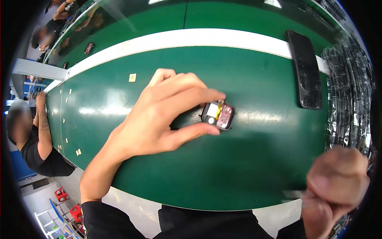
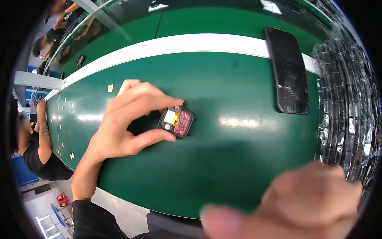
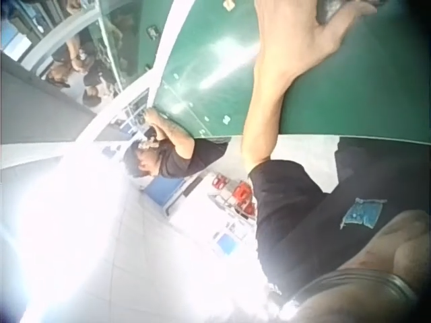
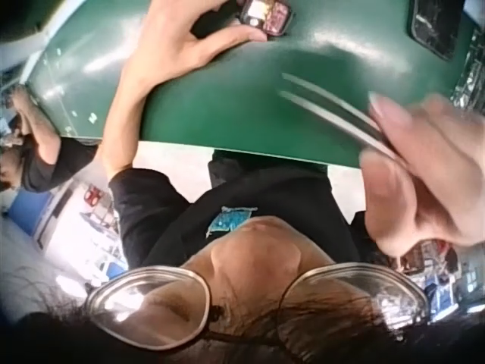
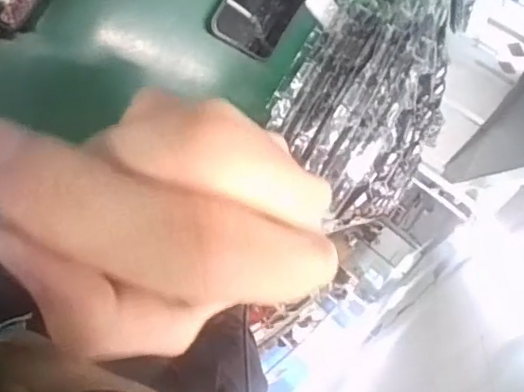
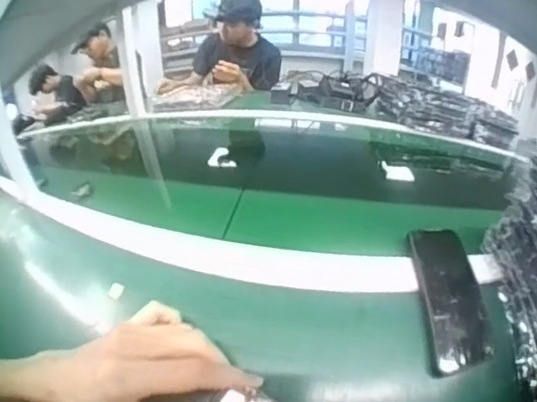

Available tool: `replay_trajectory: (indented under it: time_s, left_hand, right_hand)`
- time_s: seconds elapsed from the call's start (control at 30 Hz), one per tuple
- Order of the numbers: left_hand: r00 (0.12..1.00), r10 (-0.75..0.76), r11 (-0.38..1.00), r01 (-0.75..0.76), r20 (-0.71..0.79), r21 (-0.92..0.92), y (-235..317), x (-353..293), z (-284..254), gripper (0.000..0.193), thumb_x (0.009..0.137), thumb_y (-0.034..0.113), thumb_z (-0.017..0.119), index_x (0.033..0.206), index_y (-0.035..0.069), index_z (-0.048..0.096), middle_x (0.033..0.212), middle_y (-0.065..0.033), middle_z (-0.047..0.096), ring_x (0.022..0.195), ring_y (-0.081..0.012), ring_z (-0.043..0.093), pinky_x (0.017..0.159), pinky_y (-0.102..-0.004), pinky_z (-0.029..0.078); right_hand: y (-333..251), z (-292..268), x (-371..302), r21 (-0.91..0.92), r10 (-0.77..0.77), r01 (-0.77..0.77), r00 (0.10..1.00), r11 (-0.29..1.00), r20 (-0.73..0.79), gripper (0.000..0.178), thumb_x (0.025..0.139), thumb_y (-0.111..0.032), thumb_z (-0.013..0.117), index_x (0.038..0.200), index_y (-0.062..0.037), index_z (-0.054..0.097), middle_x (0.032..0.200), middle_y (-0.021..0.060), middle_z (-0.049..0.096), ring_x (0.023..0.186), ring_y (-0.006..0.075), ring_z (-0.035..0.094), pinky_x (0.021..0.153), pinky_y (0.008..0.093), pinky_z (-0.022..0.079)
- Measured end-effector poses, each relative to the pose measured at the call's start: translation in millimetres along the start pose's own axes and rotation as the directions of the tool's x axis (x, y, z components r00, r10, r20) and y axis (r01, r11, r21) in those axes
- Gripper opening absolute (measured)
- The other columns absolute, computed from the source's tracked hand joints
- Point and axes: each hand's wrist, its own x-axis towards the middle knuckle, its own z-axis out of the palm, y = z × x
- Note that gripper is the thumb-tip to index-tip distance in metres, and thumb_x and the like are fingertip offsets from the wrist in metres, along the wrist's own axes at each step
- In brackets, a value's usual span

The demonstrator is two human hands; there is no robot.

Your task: Assembling and inspecting internal components of a small electronic device using a precision tool.

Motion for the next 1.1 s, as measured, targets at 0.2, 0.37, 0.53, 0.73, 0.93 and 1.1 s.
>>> replay_trajectory:
  time_s: [0.2, 0.37, 0.53, 0.73, 0.93, 1.1]
  left_hand:
    - [0.998, -0.041, 0.999, 0.040, 0.038, 0.023, -2, -10, -8, 0.060, 0.071, 0.038, 0.096, 0.118, 0.005, 0.082, 0.093, -0.0051, 0.073, 0.082, -0.0199, 0.062, 0.084, -0.0346, 0.043]
    - [0.999, -0.031, 0.999, 0.032, 0.016, -0.026, -9, -6, -3, 0.061, 0.069, 0.039, 0.096, 0.118, 0.004, 0.082, 0.093, -0.0037, 0.072, 0.081, -0.0190, 0.060, 0.078, -0.0330, 0.042]
    - [1.000, -0.026, 0.998, 0.027, 0.013, -0.064, -13, -9, -1, 0.061, 0.068, 0.037, 0.097, 0.117, 0.004, 0.082, 0.093, -0.0036, 0.072, 0.080, -0.0187, 0.058, 0.078, -0.0333, 0.042]
    - [1.000, -0.017, 0.999, 0.018, 0.013, -0.044, -12, -8, -4, 0.062, 0.065, 0.035, 0.098, 0.117, 0.004, 0.082, 0.090, -0.0025, 0.070, 0.078, -0.0174, 0.055, 0.077, -0.0329, 0.041]
    - [0.996, -0.085, 0.996, 0.084, -0.021, -0.037, -7, -7, -1, 0.061, 0.060, 0.032, 0.100, 0.112, 0.005, 0.081, 0.084, -0.0014, 0.068, 0.075, -0.0171, 0.049, 0.076, -0.0325, 0.040]
    - [0.997, -0.074, 0.997, 0.074, -0.036, -0.023, -6, -7, -1, 0.060, 0.061, 0.032, 0.100, 0.110, 0.006, 0.081, 0.083, -0.0014, 0.067, 0.075, -0.0172, 0.049, 0.076, -0.0325, 0.040]
  right_hand:
    - [42, 67, 34, 0.016, 0.194, -0.193, 0.978, 0.981, -0.071, 0.016, 0.079, -0.001, 0.083, 0.094, 0.0035, 0.084, 0.068, 0.0088, 0.068, 0.054, 0.0122, 0.057, 0.050, 0.0268, 0.037]
    - [67, 80, 36, 0.002, 0.234, -0.234, 0.972, 0.972, -0.006, 0.013, 0.084, 0.008, 0.078, 0.096, 0.0055, 0.083, 0.069, 0.0081, 0.070, 0.058, 0.0085, 0.062, 0.051, 0.0236, 0.039]
    - [68, 86, 38, -0.023, 0.260, -0.260, 0.965, 0.965, 0.022, 0.012, 0.086, 0.008, 0.077, 0.096, 0.0051, 0.083, 0.071, 0.0060, 0.070, 0.057, 0.0054, 0.058, 0.051, 0.0225, 0.038]
    - [67, 89, 39, -0.023, 0.277, -0.278, 0.960, 0.960, -0.028, 0.013, 0.085, 0.008, 0.077, 0.096, 0.0052, 0.083, 0.069, 0.0048, 0.068, 0.056, 0.0040, 0.056, 0.050, 0.0221, 0.035]
    - [70, 89, 34, -0.096, 0.145, -0.151, 0.987, 0.984, -0.067, 0.018, 0.082, 0.008, 0.080, 0.098, 0.0025, 0.085, 0.070, 0.0041, 0.067, 0.053, 0.0053, 0.053, 0.050, 0.0214, 0.036]
    - [71, 94, 34, -0.225, 0.009, -0.036, 0.993, 0.974, -0.119, 0.025, 0.078, 0.009, 0.084, 0.101, 0.0000, 0.086, 0.072, 0.0014, 0.068, 0.052, 0.0043, 0.050, 0.048, 0.0223, 0.036]
